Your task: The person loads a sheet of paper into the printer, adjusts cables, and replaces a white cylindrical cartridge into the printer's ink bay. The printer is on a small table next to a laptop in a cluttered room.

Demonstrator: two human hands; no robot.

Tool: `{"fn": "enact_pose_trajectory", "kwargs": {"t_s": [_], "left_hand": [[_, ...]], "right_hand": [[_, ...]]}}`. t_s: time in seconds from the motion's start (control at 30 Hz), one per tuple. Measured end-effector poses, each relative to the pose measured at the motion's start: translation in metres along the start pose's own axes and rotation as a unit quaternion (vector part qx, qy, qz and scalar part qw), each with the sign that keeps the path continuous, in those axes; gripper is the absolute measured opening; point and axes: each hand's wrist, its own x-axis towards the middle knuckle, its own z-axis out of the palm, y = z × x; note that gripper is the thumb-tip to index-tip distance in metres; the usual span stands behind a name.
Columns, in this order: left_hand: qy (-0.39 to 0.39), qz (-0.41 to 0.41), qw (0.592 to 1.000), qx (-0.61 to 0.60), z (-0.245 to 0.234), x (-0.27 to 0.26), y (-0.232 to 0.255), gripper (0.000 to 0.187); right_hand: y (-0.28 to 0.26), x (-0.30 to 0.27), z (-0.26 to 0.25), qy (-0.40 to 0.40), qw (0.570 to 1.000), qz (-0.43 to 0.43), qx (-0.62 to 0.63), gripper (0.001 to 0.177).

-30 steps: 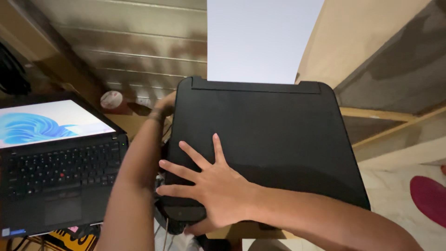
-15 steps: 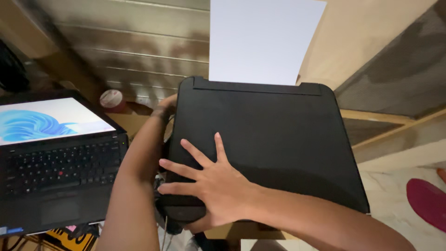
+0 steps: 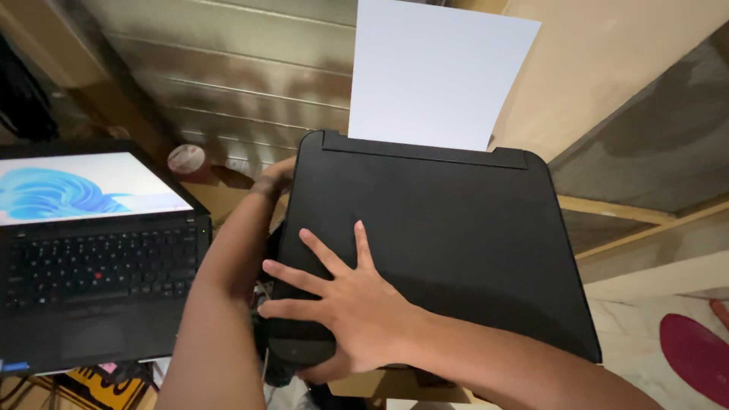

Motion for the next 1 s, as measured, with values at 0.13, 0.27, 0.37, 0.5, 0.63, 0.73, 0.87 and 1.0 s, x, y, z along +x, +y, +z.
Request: {"fn": "enact_pose_trajectory", "kwargs": {"t_s": [0.13,0.27,0.37,0.5,0.63,0.73,0.87,1.0], "left_hand": [[0.116,-0.027,0.987,-0.111,0.047,-0.152,0.023,0.053],[0.058,0.014,0.995,-0.075,0.041,-0.085,-0.019,0.058],[-0.059,0.072,0.995,-0.042,-0.023,0.013,-0.099,0.063],[0.013,0.343,0.912,0.224,-0.089,-0.002,-0.181,0.058],[0.067,0.282,0.914,0.284,-0.103,-0.177,-0.195,0.043],[0.136,0.218,0.932,0.254,-0.137,-0.327,-0.216,0.028],[0.376,0.016,0.887,0.267,-0.180,-0.460,-0.299,0.020],[0.444,-0.021,0.812,0.378,-0.202,-0.511,-0.375,0.012]], "right_hand": [[0.004,0.004,0.000,-0.020,1.000,0.009,-0.012,0.085],[0.009,0.009,0.001,-0.048,0.993,0.034,-0.101,0.096],[0.008,0.012,0.011,-0.055,0.986,0.035,-0.151,0.101],[0.018,0.012,0.019,-0.037,0.985,0.013,-0.169,0.106],[0.022,0.013,0.022,-0.044,0.982,0.024,-0.180,0.108],[0.028,0.013,0.018,-0.055,0.985,0.008,-0.163,0.105],[0.024,0.016,0.014,-0.083,0.976,0.035,-0.199,0.083],[-0.022,0.019,0.025,0.027,0.987,-0.038,-0.152,0.060]]}}
